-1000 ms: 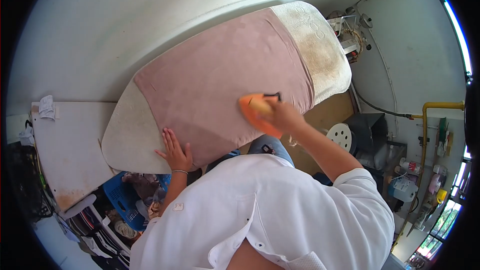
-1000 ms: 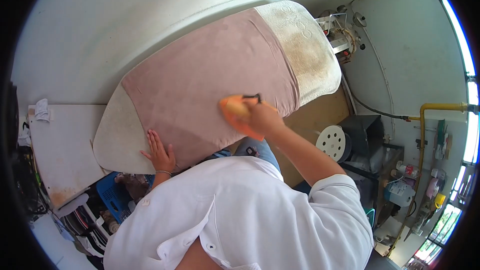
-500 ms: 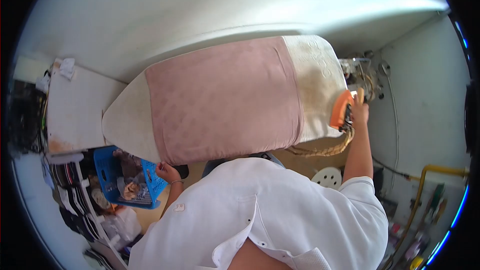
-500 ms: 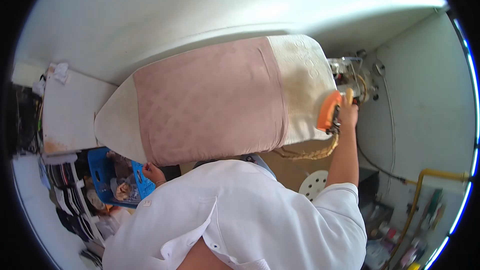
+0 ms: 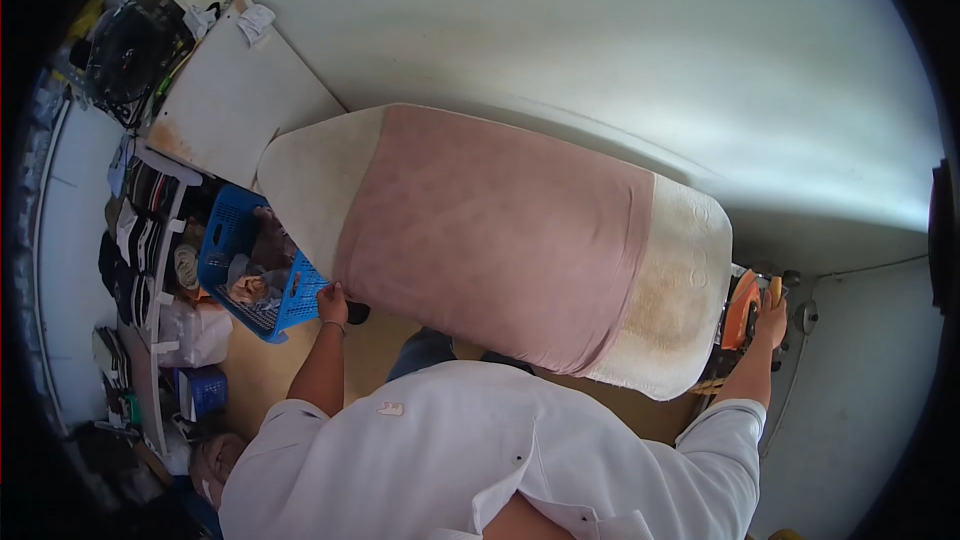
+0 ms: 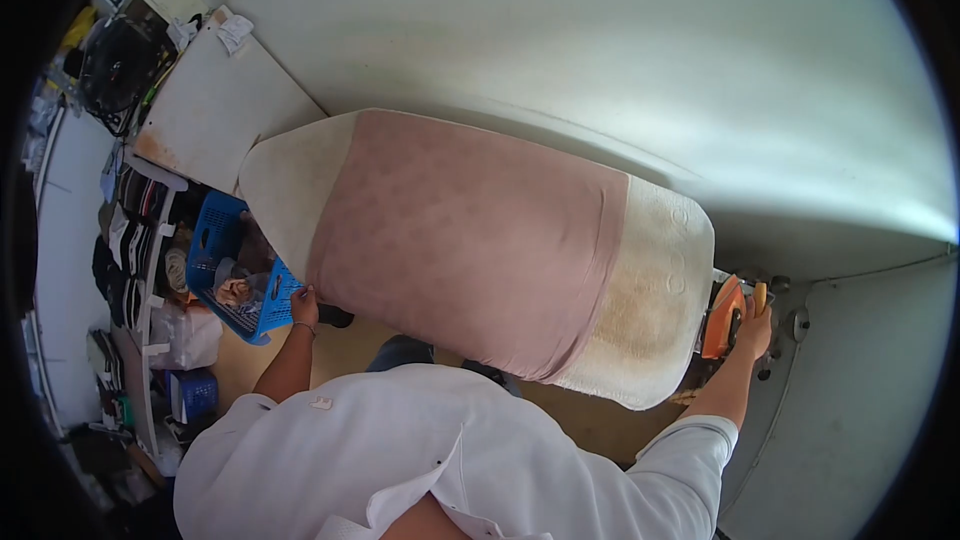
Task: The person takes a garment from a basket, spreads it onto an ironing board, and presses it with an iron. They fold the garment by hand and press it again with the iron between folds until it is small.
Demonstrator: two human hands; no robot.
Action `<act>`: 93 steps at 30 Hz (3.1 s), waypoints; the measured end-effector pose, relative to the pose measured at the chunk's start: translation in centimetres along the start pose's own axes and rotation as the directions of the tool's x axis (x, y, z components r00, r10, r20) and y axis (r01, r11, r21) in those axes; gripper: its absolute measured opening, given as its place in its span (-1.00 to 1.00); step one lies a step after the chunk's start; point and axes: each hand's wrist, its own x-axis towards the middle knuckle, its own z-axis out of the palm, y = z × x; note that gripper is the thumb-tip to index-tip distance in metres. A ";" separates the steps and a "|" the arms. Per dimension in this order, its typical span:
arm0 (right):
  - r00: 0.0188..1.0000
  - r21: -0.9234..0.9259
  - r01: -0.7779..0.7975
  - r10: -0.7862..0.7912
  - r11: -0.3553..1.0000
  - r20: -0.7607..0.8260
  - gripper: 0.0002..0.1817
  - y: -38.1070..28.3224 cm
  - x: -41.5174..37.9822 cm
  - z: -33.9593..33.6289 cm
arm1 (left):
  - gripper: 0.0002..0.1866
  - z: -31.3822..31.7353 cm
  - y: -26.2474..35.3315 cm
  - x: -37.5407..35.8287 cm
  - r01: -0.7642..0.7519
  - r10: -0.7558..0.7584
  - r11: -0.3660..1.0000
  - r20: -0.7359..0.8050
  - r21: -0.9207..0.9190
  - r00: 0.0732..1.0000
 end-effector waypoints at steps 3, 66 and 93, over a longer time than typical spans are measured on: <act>1.000 0.012 -0.007 0.008 1.000 -0.006 -0.35 0.4 0.4 0.8 | -0.51 0.0 -0.3 0.3 -0.003 0.001 0.993 0.020 0.118 1.000; 0.894 0.898 -0.318 -0.411 -0.305 0.177 -0.58 -33.0 -10.2 -21.1 | -0.68 -3.8 54.6 8.9 0.323 0.684 0.281 0.424 -0.904 0.593; 0.830 0.868 -0.494 -0.318 -0.040 0.458 -0.63 -40.1 -0.7 -8.7 | -0.77 9.4 52.3 17.4 0.263 0.185 0.832 0.691 -0.489 0.699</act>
